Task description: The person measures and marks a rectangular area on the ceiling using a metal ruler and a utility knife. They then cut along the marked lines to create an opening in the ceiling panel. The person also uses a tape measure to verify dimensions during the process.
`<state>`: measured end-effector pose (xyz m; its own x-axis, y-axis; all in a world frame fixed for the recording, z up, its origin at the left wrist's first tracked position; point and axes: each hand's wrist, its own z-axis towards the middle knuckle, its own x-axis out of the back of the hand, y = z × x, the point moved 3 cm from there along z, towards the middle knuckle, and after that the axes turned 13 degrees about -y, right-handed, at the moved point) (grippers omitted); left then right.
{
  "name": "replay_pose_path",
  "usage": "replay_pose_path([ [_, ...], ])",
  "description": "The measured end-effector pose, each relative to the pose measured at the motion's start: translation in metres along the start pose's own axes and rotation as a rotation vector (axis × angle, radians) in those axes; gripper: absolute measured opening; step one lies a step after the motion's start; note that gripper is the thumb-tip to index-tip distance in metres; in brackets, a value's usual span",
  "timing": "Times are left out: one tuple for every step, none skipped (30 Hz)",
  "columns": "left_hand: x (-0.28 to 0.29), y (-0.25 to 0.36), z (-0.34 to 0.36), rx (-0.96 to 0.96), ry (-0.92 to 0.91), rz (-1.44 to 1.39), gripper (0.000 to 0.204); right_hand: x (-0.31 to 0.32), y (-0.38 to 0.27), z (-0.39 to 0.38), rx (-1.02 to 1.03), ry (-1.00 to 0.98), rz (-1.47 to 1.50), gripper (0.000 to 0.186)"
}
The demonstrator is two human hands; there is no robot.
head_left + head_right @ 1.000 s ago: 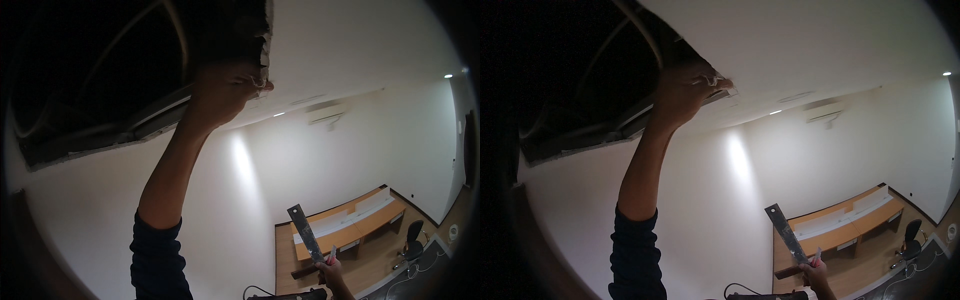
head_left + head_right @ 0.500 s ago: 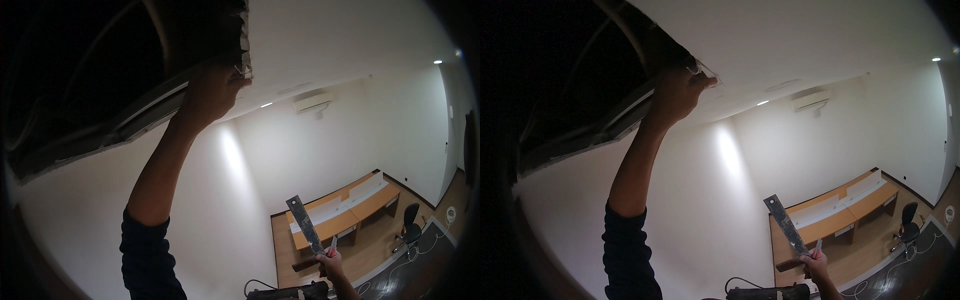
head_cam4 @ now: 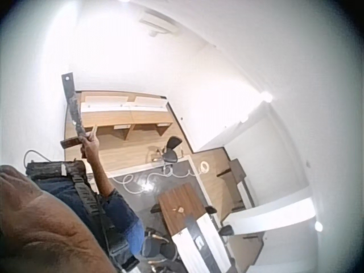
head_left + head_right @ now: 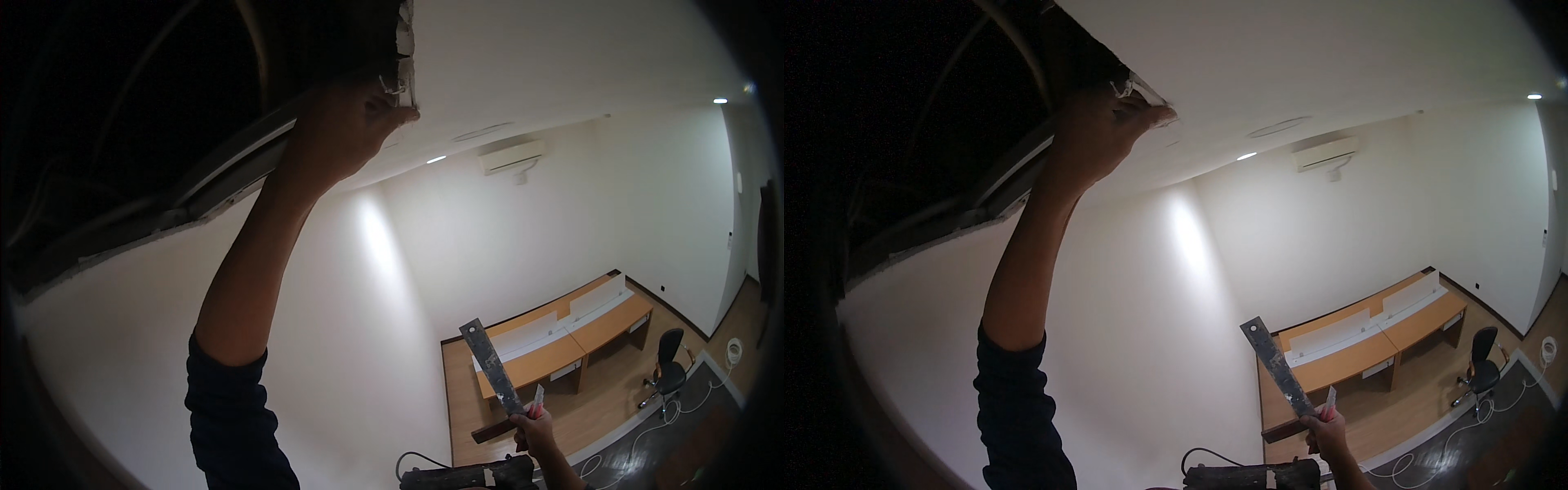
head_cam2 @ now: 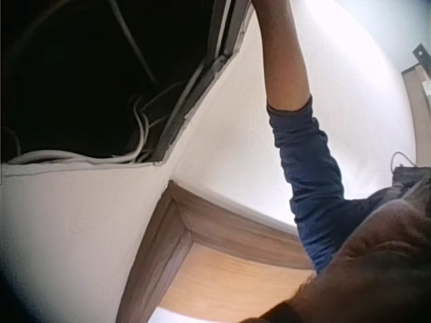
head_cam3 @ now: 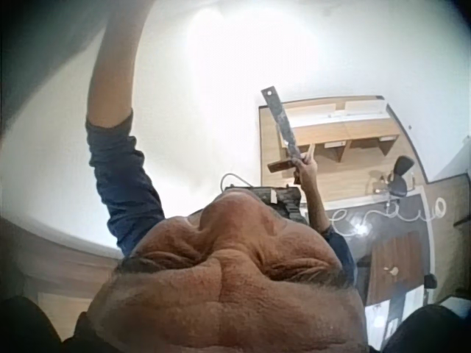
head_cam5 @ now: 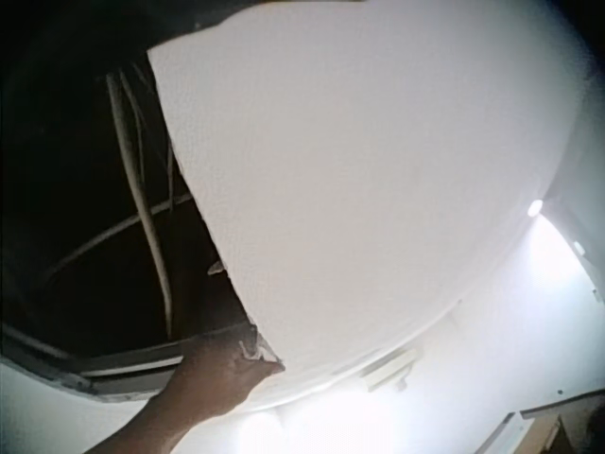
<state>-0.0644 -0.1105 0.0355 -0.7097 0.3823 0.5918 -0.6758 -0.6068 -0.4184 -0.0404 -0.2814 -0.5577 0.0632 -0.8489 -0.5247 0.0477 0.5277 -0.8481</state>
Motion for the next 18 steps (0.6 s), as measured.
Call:
replay_pose_path([
  [0.004,-0.001,0.001,0.062,-0.056,0.038,0.036,0.000,-0.001,-0.001,-0.006,-0.002,0.003,0.022],
  [0.013,0.007,0.002,0.123,-0.111,0.076,0.037,-0.001,-0.002,-0.003,-0.011,-0.002,0.006,0.022],
  [0.018,0.010,0.002,0.182,-0.166,0.112,0.037,-0.003,-0.003,-0.004,-0.016,-0.001,0.010,0.022],
  [0.019,0.008,0.004,0.139,-0.159,0.124,0.037,-0.004,-0.004,-0.005,-0.011,-0.002,0.017,0.022],
  [0.023,0.001,0.004,0.100,-0.153,0.139,0.038,-0.006,-0.003,-0.006,-0.010,-0.008,0.022,0.022],
  [0.026,-0.005,0.004,0.061,-0.147,0.154,0.039,-0.008,-0.002,-0.006,-0.008,-0.014,0.028,0.022],
  [0.029,-0.010,0.005,0.042,-0.162,0.117,0.040,-0.009,-0.001,-0.006,-0.014,-0.016,0.036,0.023],
  [0.031,-0.012,0.005,0.021,-0.176,0.077,0.042,-0.010,0.001,-0.006,-0.020,-0.016,0.046,0.023],
  [0.032,-0.012,0.004,0.001,-0.190,0.039,0.044,-0.010,0.002,-0.005,-0.026,-0.017,0.054,0.024],
  [0.034,-0.013,0.002,0.073,-0.260,0.088,0.044,-0.012,0.002,-0.003,-0.029,-0.029,0.051,0.023],
  [0.039,0.005,0.004,0.137,-0.325,0.132,0.045,-0.010,-0.001,-0.003,-0.024,-0.034,0.048,0.023],
  [0.040,0.016,0.002,0.202,-0.391,0.176,0.046,-0.008,-0.006,-0.002,-0.021,-0.038,0.044,0.023],
  [0.030,0.012,-0.004,0.159,-0.263,0.099,0.044,-0.009,-0.012,-0.003,0.024,-0.038,0.017,0.023],
  [0.020,0.005,-0.014,0.113,-0.125,0.028,0.043,-0.015,-0.025,-0.007,0.079,-0.043,-0.014,0.023],
  [0.015,0.003,-0.026,0.070,0.010,-0.039,0.042,-0.024,-0.040,-0.008,0.130,-0.052,-0.044,0.022],
  [0.009,0.009,-0.040,0.102,0.105,-0.108,0.039,-0.030,-0.056,-0.005,0.185,-0.027,-0.037,0.022],
  [0.000,0.016,-0.064,0.139,0.193,-0.173,0.037,-0.039,-0.072,0.000,0.234,-0.010,-0.027,0.022],
  [-0.009,0.022,-0.091,0.152,0.188,-0.134,0.045,-0.046,-0.087,0.001,0.285,0.012,-0.021,0.021],
])
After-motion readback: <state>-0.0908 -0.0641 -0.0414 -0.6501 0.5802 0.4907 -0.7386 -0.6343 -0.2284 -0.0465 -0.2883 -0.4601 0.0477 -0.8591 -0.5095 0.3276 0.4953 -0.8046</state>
